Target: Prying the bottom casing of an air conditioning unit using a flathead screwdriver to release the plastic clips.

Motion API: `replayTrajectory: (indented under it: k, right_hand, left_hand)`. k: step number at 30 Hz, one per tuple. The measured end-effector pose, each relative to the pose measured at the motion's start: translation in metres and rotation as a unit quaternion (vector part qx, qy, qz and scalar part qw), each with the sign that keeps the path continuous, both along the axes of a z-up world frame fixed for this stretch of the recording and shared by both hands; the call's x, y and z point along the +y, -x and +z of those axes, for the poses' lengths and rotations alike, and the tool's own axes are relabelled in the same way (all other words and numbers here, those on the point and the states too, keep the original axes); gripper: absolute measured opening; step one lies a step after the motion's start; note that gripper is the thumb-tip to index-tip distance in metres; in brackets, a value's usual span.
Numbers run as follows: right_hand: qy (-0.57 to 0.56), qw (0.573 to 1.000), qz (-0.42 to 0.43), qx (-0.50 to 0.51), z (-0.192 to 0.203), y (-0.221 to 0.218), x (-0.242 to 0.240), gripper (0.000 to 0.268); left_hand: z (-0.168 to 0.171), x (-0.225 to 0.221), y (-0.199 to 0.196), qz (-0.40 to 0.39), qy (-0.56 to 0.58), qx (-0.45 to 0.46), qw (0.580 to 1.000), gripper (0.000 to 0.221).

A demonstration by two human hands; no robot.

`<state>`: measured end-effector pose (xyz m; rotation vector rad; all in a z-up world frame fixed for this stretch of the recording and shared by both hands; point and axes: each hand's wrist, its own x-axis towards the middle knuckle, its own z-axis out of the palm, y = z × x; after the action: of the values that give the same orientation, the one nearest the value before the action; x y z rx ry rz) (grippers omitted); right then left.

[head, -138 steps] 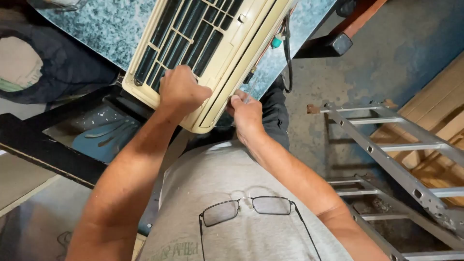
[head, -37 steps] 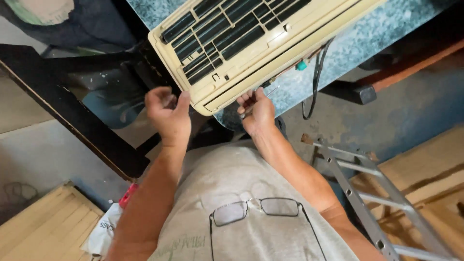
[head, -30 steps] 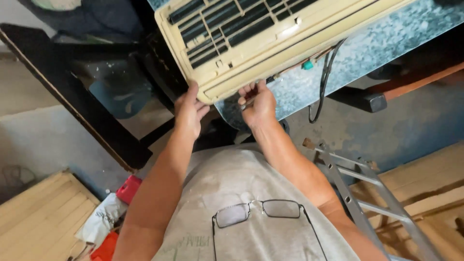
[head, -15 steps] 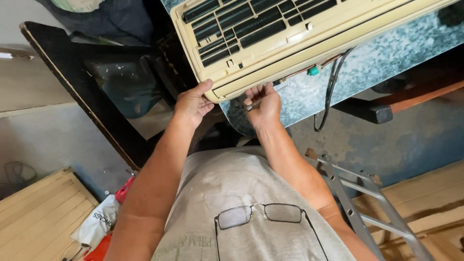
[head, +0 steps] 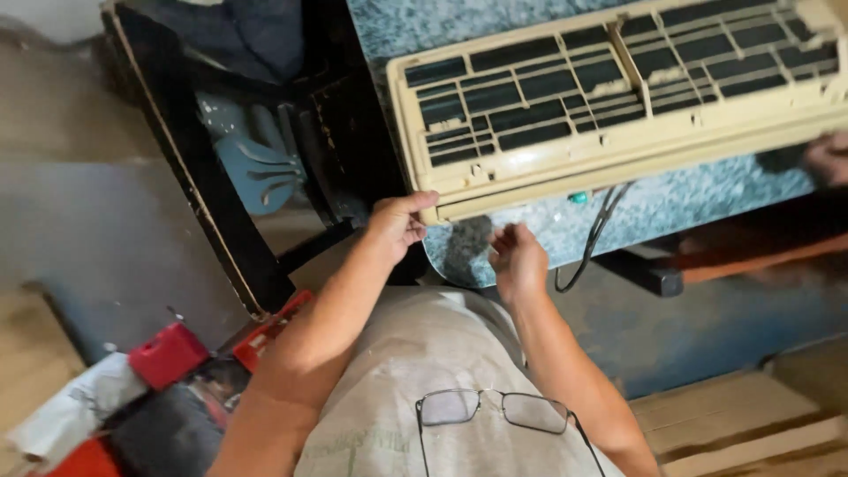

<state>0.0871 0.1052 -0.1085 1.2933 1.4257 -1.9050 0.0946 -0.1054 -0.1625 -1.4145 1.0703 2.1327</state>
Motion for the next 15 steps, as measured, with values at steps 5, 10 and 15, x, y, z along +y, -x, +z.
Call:
replayTrajectory:
  k: [5, 10, 15]
  right_hand:
    - [-0.218, 0.951, 0.163, 0.148, 0.029, 0.021, 0.022, 0.016]
    - [-0.313, 0.766, 0.384, 0.411, 0.076, 0.13, -0.034, 0.014]
    - [-0.428, 0.313, 0.62, 0.579, 0.073, 0.221, -0.152, 0.021]
  left_hand:
    - [0.049, 0.012, 0.001, 0.033, 0.01, 0.011, 0.999, 0.06]
    - [0.078, 0.015, 0.003, 0.071, 0.029, -0.002, 0.997, 0.062]
    - [0.07, 0.012, -0.005, 0.046, 0.015, -0.009, 0.999, 0.081]
